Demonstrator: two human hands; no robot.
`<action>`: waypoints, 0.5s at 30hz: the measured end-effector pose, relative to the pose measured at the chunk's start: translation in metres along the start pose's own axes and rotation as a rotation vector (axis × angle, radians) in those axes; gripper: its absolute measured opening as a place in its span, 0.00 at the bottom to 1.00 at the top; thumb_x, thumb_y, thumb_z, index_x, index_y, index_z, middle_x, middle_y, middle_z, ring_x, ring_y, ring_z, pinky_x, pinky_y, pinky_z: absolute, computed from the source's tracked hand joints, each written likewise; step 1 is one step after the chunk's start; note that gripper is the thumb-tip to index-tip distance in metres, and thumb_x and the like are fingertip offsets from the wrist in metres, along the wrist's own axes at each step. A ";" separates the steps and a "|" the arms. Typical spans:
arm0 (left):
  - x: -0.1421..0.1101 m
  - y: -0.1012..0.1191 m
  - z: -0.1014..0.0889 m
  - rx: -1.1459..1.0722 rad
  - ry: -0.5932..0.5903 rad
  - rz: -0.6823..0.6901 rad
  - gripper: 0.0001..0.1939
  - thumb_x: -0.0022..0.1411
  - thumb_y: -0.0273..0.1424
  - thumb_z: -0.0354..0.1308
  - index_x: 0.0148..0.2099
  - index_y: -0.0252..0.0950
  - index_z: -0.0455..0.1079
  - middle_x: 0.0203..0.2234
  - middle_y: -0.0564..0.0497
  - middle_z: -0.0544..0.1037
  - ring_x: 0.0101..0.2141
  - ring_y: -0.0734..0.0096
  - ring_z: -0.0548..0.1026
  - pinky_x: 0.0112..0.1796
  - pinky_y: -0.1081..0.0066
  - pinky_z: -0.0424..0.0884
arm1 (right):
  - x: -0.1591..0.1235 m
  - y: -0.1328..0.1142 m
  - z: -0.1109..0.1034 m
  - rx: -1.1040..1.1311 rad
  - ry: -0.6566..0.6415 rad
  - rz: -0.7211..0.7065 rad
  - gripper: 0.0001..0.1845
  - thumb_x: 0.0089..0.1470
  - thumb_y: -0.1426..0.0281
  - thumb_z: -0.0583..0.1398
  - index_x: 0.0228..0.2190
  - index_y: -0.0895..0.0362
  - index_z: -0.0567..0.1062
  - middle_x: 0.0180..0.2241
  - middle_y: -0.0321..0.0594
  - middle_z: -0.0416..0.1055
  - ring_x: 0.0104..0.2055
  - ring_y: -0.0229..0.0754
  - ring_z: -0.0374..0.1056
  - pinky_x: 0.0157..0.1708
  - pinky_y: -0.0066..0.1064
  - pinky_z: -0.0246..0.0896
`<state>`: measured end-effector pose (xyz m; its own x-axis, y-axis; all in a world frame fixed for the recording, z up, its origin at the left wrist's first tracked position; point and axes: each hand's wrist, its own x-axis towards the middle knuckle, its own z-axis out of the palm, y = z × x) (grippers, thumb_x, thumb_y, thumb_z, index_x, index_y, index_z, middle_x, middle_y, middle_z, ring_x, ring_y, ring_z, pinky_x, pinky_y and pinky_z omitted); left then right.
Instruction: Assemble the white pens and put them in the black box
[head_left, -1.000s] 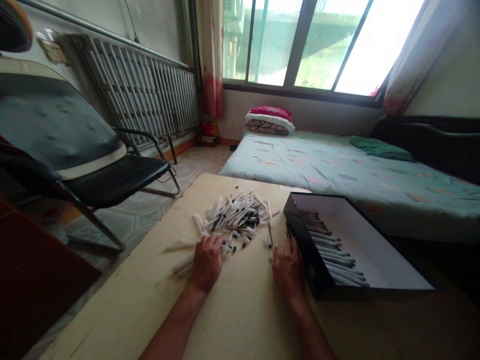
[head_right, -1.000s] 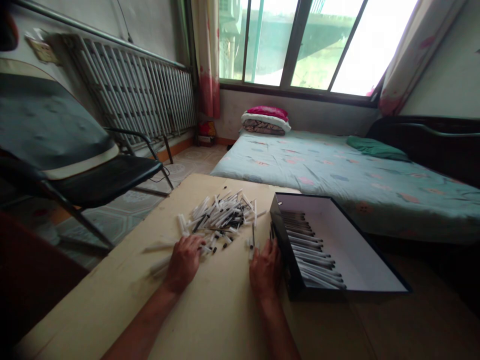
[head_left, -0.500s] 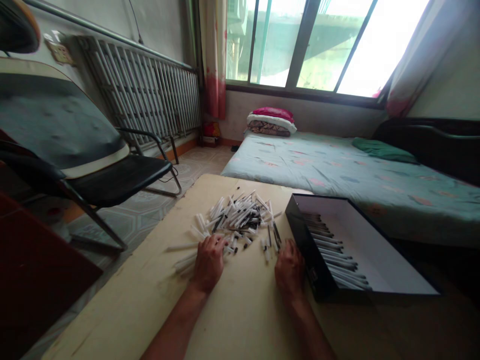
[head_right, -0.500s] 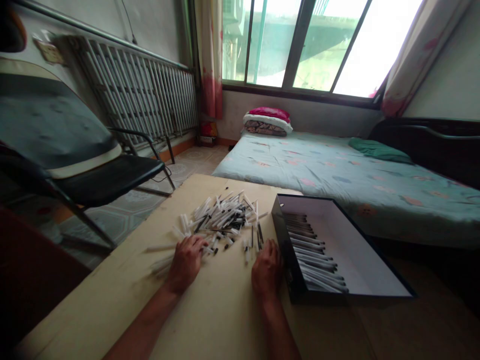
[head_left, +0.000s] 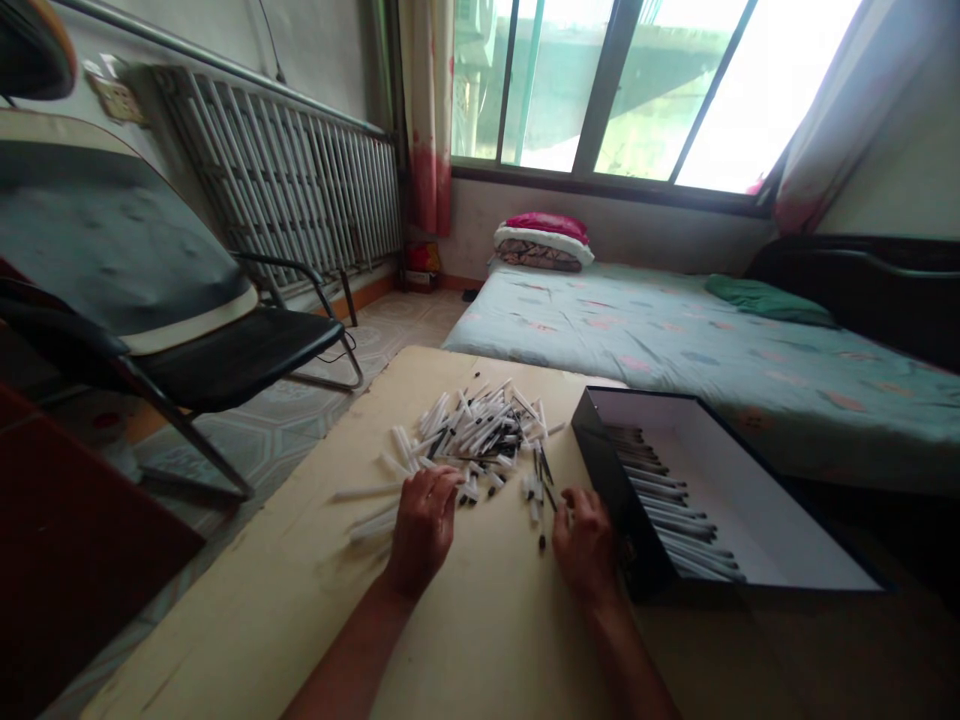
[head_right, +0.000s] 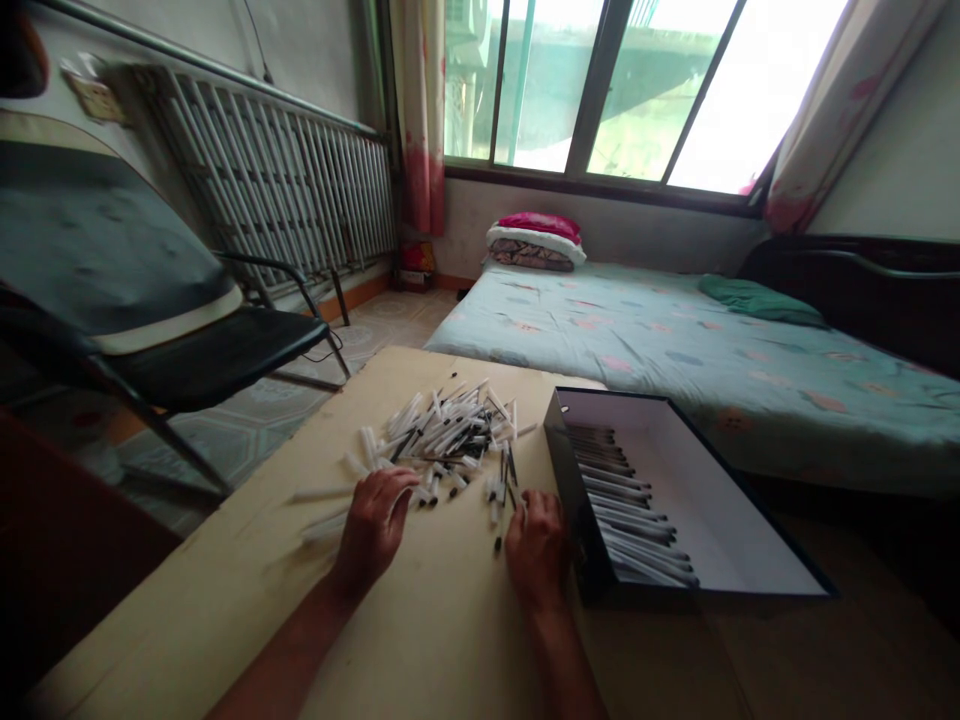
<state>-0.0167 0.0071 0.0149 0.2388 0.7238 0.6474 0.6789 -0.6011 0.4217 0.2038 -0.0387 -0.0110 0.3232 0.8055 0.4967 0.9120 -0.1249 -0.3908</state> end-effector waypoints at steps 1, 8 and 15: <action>-0.001 0.001 0.000 -0.043 -0.003 0.004 0.09 0.62 0.25 0.47 0.42 0.37 0.67 0.38 0.46 0.73 0.41 0.64 0.70 0.43 0.63 0.64 | 0.000 0.000 -0.003 -0.049 -0.040 0.001 0.05 0.49 0.73 0.55 0.28 0.58 0.71 0.29 0.43 0.69 0.33 0.43 0.66 0.33 0.30 0.57; -0.004 0.014 -0.001 -0.403 -0.074 -0.043 0.11 0.61 0.24 0.46 0.42 0.38 0.67 0.40 0.45 0.74 0.44 0.65 0.71 0.46 0.65 0.65 | -0.004 -0.004 -0.010 -0.308 -0.146 0.006 0.04 0.48 0.73 0.57 0.23 0.56 0.68 0.26 0.42 0.69 0.29 0.41 0.67 0.26 0.28 0.52; -0.002 0.021 -0.002 -0.778 -0.063 -0.411 0.10 0.61 0.31 0.48 0.34 0.35 0.70 0.35 0.46 0.75 0.36 0.67 0.73 0.39 0.67 0.68 | -0.003 -0.008 -0.010 -0.168 -0.108 0.016 0.05 0.49 0.73 0.55 0.23 0.56 0.66 0.25 0.41 0.69 0.28 0.42 0.68 0.26 0.27 0.53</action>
<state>-0.0040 -0.0073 0.0236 0.1332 0.9371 0.3225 0.0596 -0.3324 0.9412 0.1981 -0.0462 -0.0016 0.3177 0.8588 0.4020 0.9390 -0.2261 -0.2591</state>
